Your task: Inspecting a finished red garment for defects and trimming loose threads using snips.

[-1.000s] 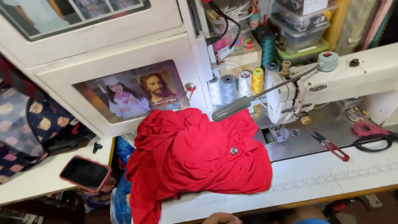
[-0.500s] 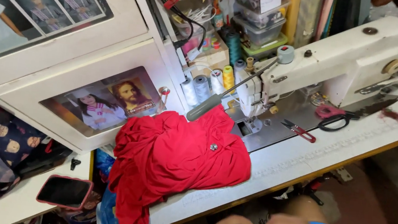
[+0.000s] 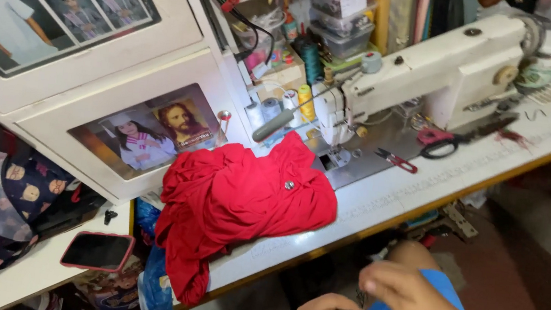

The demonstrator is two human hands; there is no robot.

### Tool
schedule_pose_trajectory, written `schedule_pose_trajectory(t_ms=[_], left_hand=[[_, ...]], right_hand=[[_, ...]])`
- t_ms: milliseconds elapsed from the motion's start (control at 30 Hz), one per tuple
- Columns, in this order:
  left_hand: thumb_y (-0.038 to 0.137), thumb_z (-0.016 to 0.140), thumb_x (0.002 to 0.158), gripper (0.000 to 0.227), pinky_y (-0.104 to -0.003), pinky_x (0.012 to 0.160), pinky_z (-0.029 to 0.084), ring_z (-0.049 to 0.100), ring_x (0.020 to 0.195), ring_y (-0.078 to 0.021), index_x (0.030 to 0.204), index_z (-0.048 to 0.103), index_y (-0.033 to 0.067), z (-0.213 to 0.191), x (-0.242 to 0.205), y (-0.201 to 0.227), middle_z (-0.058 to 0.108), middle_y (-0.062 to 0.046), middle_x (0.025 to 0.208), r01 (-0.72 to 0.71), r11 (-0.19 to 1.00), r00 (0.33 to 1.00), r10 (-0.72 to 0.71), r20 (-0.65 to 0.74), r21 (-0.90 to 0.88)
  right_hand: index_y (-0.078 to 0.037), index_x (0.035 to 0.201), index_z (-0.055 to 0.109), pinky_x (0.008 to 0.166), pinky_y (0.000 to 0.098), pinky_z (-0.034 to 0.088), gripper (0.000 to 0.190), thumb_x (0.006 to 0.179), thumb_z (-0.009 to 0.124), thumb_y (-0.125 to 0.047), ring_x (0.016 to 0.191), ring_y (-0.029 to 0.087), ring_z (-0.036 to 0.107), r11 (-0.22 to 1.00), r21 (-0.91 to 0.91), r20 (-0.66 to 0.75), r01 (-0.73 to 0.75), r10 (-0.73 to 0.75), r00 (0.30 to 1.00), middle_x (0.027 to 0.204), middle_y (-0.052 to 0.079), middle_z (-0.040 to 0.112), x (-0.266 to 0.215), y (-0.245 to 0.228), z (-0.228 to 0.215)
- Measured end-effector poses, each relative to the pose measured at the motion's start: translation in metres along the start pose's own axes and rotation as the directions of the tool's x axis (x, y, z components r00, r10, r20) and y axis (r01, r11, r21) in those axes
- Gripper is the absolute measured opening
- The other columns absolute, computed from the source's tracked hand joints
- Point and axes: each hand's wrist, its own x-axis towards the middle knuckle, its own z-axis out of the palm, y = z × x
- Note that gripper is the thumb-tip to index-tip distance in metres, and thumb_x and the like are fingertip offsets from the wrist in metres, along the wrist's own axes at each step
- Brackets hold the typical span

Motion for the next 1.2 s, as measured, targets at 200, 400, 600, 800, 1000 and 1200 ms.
schedule_pose_trajectory(t_ms=[200, 400, 600, 800, 1000, 1200], left_hand=[[0.002, 0.077, 0.090, 0.017, -0.034, 0.078, 0.061, 0.073, 0.084, -0.0285, 0.105, 0.071, 0.0003, -0.005, 0.009, 0.023, 0.070, -0.020, 0.098, -0.064, 0.979, 0.952, 0.118, -0.282, 0.195], [0.004, 0.073, 0.094, 0.010, -0.032, 0.082, 0.059, 0.072, 0.083, -0.0252, 0.104, 0.072, 0.0031, 0.014, 0.004, 0.040, 0.071, -0.018, 0.100, 0.005, 0.999, 0.988, 0.000, -0.154, 0.034], [0.012, 0.071, 0.098, 0.014, -0.032, 0.079, 0.061, 0.074, 0.087, -0.0254, 0.110, 0.069, 0.0052, -0.002, -0.001, 0.049, 0.071, -0.015, 0.103, -0.014, 0.967, 0.972, 0.072, -0.225, 0.253], [0.007, 0.058, 0.106, 0.032, -0.025, 0.107, 0.046, 0.059, 0.112, -0.0196, 0.131, 0.052, -0.0112, -0.012, -0.043, 0.005, 0.058, -0.021, 0.131, 0.268, 0.959, 0.763, -0.267, 0.589, 0.088], [0.005, 0.073, 0.095, 0.014, -0.022, 0.105, 0.057, 0.069, 0.104, -0.0094, 0.107, 0.069, -0.0007, -0.050, -0.058, 0.018, 0.074, -0.009, 0.113, 0.755, 0.592, 0.655, -0.704, 0.274, -0.282], [0.038, 0.070, 0.101, 0.018, -0.036, 0.057, 0.054, 0.073, 0.077, -0.0206, 0.109, 0.074, 0.0229, -0.054, -0.004, 0.057, 0.073, 0.005, 0.103, 0.038, 0.610, 0.979, -0.183, 0.094, 0.791]], right_hand=[[-0.017, 0.083, 0.071, 0.066, 0.0284, 0.048, 0.032, 0.103, 0.063, -0.041, 0.071, 0.005, 0.060, 0.976, 0.083, 0.335, -0.204, 0.165, 0.928, 0.074, -0.009, 0.063, -0.030, -0.033, 0.016], [-0.013, 0.085, 0.073, 0.071, 0.0268, 0.057, 0.040, 0.104, 0.050, -0.039, 0.071, 0.013, 0.072, 0.994, -0.083, 0.010, 0.068, -0.068, 0.998, 0.080, -0.003, 0.076, -0.025, -0.053, -0.014], [-0.016, 0.083, 0.068, 0.066, 0.0327, 0.051, 0.033, 0.106, 0.058, -0.037, 0.069, 0.017, 0.066, 0.999, 0.029, 0.350, 0.025, -0.033, 0.936, 0.077, -0.002, 0.069, -0.034, -0.056, 0.005], [-0.011, 0.087, 0.070, 0.066, 0.0304, 0.051, 0.039, 0.107, 0.046, -0.035, 0.068, 0.020, 0.069, 0.968, -0.014, 0.186, 0.251, -0.244, 0.952, 0.078, 0.001, 0.069, 0.007, -0.058, -0.019], [-0.011, 0.089, 0.073, 0.072, 0.0322, 0.055, 0.032, 0.103, 0.056, -0.035, 0.077, 0.020, 0.073, 0.975, 0.016, 0.241, 0.223, -0.220, 0.945, 0.085, 0.002, 0.078, 0.062, -0.028, -0.001], [-0.010, 0.089, 0.071, 0.071, 0.0319, 0.055, 0.031, 0.102, 0.056, -0.034, 0.076, 0.020, 0.073, 0.975, 0.066, 0.254, 0.212, -0.222, 0.941, 0.085, 0.002, 0.076, 0.097, -0.021, 0.001]])
